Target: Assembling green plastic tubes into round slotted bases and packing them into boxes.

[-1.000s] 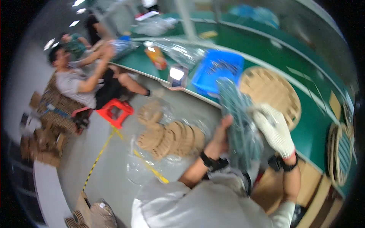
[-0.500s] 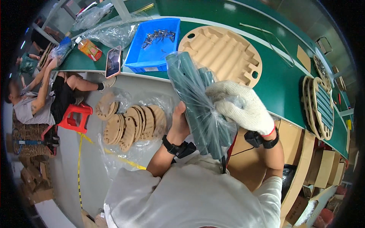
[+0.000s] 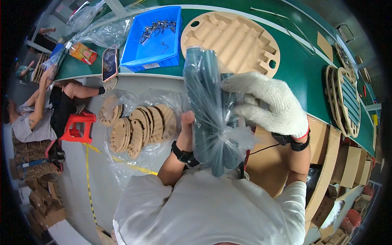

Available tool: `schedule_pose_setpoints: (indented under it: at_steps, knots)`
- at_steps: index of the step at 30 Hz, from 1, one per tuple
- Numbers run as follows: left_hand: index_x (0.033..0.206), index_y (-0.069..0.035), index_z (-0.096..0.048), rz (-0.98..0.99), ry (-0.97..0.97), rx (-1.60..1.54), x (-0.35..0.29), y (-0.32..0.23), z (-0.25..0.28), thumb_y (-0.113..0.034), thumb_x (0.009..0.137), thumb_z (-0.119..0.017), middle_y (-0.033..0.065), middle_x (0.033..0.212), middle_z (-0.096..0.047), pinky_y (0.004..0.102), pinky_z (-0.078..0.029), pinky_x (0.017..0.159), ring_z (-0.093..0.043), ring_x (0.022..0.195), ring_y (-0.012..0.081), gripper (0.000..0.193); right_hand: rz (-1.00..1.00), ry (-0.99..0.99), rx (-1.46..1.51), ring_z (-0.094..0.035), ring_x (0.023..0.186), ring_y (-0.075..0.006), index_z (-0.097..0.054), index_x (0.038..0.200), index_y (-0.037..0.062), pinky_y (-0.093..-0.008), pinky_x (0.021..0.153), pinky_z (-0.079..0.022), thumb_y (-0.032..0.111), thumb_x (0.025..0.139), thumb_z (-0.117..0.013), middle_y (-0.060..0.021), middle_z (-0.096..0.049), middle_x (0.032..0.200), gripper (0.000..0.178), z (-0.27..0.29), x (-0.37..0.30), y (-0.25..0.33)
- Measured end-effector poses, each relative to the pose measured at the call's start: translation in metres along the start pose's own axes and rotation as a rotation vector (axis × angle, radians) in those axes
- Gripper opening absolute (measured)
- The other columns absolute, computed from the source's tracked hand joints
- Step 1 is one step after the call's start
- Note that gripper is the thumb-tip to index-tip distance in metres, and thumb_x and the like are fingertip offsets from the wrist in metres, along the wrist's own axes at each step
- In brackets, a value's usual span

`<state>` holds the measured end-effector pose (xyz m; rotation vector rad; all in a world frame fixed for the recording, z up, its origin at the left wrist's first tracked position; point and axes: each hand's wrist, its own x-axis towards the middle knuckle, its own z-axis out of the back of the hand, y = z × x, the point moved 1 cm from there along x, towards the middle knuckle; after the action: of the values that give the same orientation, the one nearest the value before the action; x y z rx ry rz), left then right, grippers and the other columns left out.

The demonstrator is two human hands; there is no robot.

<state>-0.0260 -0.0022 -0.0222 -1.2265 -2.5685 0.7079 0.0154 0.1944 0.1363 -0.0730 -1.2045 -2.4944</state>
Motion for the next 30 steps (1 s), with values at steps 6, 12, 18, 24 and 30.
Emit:
schedule_pose_setpoints:
  at_steps: [6, 12, 18, 24, 30]
  knots:
    - [0.145, 0.000, -0.032, 0.127, -0.006, 0.035, -0.001, 0.007, -0.005, -0.045, 0.065, -0.084, 0.0131, 0.130, -0.053, 0.0389, -0.052, 0.097, -0.058, 0.115, 0.0252, 0.106, 0.153, -0.132, -0.259, -0.067, 0.090, -0.0301, -0.066, 0.116, 0.0091, -0.0362, 0.075, -0.054, 0.019, 0.079, -0.076, -0.0115, -0.065, 0.107, 0.039, -0.008, 0.002, -0.004]
    - [0.146, 0.001, -0.032, 0.203, 0.049, -0.020, -0.005, 0.016, -0.021, -0.049, 0.068, -0.081, 0.0136, 0.132, -0.053, 0.0385, -0.050, 0.100, -0.058, 0.116, 0.0246, 0.105, 0.106, -0.076, -0.352, -0.063, 0.087, -0.0325, -0.065, 0.110, 0.0098, -0.0404, 0.072, -0.051, 0.024, 0.078, -0.074, -0.0103, -0.059, 0.102, 0.036, -0.010, 0.003, -0.009]
    - [0.145, 0.000, -0.035, 0.324, 0.015, -0.084, -0.025, 0.021, 0.004, -0.058, 0.068, -0.079, 0.0134, 0.135, -0.053, 0.0403, -0.046, 0.105, -0.057, 0.117, 0.0246, 0.106, 0.079, 0.061, -0.275, -0.065, 0.094, -0.0334, -0.069, 0.109, 0.0090, -0.0390, 0.080, -0.053, 0.021, 0.070, -0.082, -0.0130, -0.062, 0.110, 0.043, -0.012, 0.004, -0.014]
    - [0.145, -0.001, -0.038, 0.334, -0.116, -0.207, -0.041, 0.025, 0.009, -0.070, 0.062, -0.080, 0.0124, 0.142, -0.050, 0.0423, -0.042, 0.110, -0.053, 0.125, 0.0266, 0.116, 0.153, 0.119, -0.187, -0.062, 0.099, -0.0331, -0.067, 0.109, 0.0082, -0.0405, 0.081, -0.052, 0.023, 0.070, -0.079, -0.0114, -0.059, 0.113, 0.043, -0.024, 0.009, -0.023]
    - [0.145, -0.001, -0.038, 0.372, -0.087, -0.197, -0.043, 0.023, 0.013, -0.069, 0.058, -0.081, 0.0122, 0.142, -0.049, 0.0430, -0.041, 0.111, -0.052, 0.126, 0.0270, 0.119, 0.165, 0.264, -0.181, -0.063, 0.096, -0.0328, -0.069, 0.101, 0.0085, -0.0391, 0.080, -0.052, 0.019, 0.063, -0.081, -0.0099, -0.061, 0.113, 0.041, -0.024, 0.007, -0.022]
